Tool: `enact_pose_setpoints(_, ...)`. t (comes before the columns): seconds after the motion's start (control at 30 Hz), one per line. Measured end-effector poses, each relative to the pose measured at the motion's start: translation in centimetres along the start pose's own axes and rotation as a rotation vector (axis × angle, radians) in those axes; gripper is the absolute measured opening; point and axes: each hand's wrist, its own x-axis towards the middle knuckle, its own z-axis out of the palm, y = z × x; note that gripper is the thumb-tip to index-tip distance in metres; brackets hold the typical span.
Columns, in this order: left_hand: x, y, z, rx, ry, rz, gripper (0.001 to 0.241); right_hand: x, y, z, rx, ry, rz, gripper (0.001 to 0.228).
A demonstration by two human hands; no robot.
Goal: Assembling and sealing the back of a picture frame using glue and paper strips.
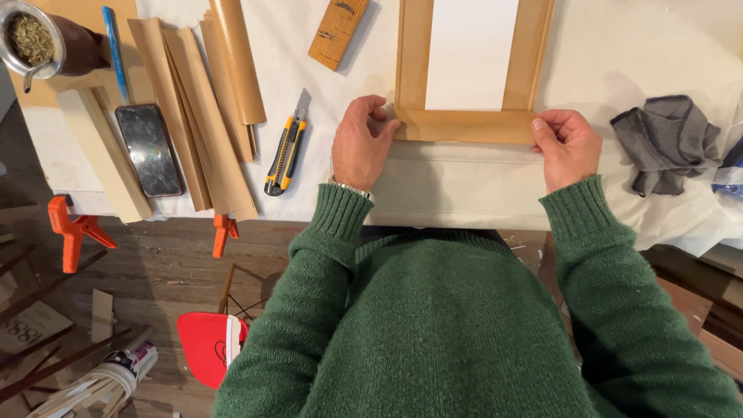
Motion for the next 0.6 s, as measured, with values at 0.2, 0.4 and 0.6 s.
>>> enact_pose_setpoints(0.2, 0.0, 0.5, -0.3, -0.008, -0.017, -0.022, 0.036, 0.1, 0.3, -0.1, -0.005, 0.003, 0.005, 0.010)
enact_pose_setpoints(0.4, -0.2, 0.8, -0.4, 0.024, -0.032, 0.008, 0.029, 0.0, 0.1, 0.1, -0.006, 0.001, 0.006, 0.010)
enact_pose_setpoints(0.6, -0.2, 1.2, -0.9, 0.042, -0.065, 0.056, 0.018, 0.2, 0.2, 0.0, -0.004, 0.002, 0.011, 0.010)
